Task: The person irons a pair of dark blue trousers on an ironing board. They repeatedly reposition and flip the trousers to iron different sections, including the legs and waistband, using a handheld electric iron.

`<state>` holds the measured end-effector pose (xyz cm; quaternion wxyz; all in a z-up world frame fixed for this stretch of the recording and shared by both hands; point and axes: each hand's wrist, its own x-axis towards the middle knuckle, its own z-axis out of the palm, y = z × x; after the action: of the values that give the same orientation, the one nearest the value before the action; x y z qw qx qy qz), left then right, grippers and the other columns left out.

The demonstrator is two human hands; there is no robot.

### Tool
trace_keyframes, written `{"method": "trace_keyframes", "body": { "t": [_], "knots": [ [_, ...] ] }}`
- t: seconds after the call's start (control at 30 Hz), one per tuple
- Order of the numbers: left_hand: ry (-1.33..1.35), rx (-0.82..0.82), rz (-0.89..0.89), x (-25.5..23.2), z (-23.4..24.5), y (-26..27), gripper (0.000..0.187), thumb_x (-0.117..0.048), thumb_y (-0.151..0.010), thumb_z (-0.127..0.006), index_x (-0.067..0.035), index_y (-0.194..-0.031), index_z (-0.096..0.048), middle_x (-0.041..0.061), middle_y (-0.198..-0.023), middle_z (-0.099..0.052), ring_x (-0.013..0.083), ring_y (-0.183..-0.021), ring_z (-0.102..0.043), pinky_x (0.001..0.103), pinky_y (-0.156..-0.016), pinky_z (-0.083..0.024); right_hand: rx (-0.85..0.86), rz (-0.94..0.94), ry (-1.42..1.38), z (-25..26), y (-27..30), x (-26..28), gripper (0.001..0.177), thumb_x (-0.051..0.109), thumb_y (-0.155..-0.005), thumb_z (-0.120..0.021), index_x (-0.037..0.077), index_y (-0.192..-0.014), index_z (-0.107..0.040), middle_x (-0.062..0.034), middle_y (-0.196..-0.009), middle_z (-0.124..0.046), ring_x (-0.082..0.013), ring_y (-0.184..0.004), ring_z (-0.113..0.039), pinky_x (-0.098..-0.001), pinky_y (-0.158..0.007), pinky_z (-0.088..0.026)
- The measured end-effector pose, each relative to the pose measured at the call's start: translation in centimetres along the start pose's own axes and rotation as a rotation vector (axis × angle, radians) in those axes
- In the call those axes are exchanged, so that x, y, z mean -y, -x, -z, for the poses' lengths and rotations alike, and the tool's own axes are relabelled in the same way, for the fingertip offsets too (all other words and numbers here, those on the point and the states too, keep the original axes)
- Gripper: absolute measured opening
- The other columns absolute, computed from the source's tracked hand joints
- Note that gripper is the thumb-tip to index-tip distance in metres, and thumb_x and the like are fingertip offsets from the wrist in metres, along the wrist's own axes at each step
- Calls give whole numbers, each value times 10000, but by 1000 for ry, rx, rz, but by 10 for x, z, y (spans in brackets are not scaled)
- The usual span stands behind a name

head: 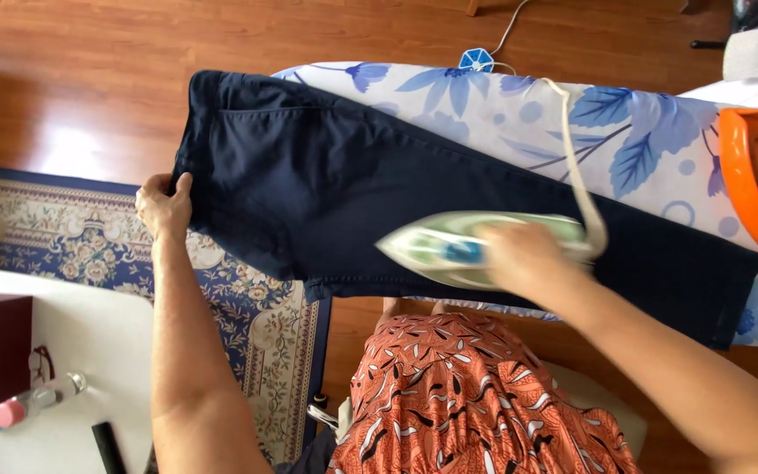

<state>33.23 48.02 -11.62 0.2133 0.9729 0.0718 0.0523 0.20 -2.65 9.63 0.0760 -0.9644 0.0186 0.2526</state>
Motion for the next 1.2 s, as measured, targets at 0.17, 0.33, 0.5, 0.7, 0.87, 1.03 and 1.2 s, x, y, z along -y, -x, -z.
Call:
{"method": "trace_keyframes", "body": {
  "t": [0.17, 0.33, 0.5, 0.7, 0.87, 1.03, 1.2],
  "knots": [
    [152, 43, -59, -41, 15, -4, 356, -419, -907, -783, -82, -1017, -755, 164, -879, -727, 376, -871, -690, 483, -768, -536, 105, -288, 150, 4, 64, -81, 264, 256, -770, -721, 200, -1027, -709, -83, -784, -766, -300, -781, -742, -423, -700, -582],
    [218, -117, 68, -39, 4, -9, 221, -320, -860, -781, -105, -875, -728, 152, -908, -626, 336, -848, -589, 497, -750, -488, 76, -328, 188, -6, 50, -72, 204, 148, -823, -613, 222, -989, -704, 10, -606, -683, -173, -533, -666, -321, -453, -540],
    [221, -98, -19, -21, 3, -15, 252, -362, -853, -885, -145, -927, -780, 63, -724, -704, 242, -730, -714, 338, -660, -557, -107, 7, -54, 11, -11, 10, 275, 149, -760, -604, 158, -1018, -700, -158, -744, -737, -378, -748, -749, -528, -710, -597],
    [165, -154, 27, -16, -10, -12, 242, -399, -799, -895, -214, -907, -782, -14, -730, -706, 210, -752, -714, 338, -731, -555, -274, -12, 23, 39, -109, 29, 118, 169, -790, -578, 133, -840, -679, -113, -670, -709, -349, -696, -743, -489, -624, -594],
    [220, -182, -2, -17, 11, 8, 317, -344, -836, -866, -203, -1090, -736, -16, -929, -727, 193, -934, -700, 332, -863, -520, -213, 16, 21, 70, -80, 46, 130, 167, -788, -622, 92, -859, -701, -133, -753, -728, -353, -785, -749, -476, -698, -608],
    [286, -269, 23, -13, 27, 39, 275, -271, -862, -857, -166, -1080, -727, 60, -978, -708, 275, -1024, -669, 401, -931, -490, 4, 103, 5, 25, -33, 46, 165, 133, -809, -603, 41, -883, -718, -199, -781, -740, -381, -783, -749, -498, -713, -603],
    [414, -337, 88, -25, 36, 57, 137, -217, -927, -793, -168, -1032, -718, 76, -1007, -675, 304, -1051, -640, 424, -949, -456, -89, -4, -26, 42, -49, 47, 188, 83, -809, -561, 9, -829, -732, -217, -763, -740, -419, -784, -745, -539, -701, -604]
  ]
}}
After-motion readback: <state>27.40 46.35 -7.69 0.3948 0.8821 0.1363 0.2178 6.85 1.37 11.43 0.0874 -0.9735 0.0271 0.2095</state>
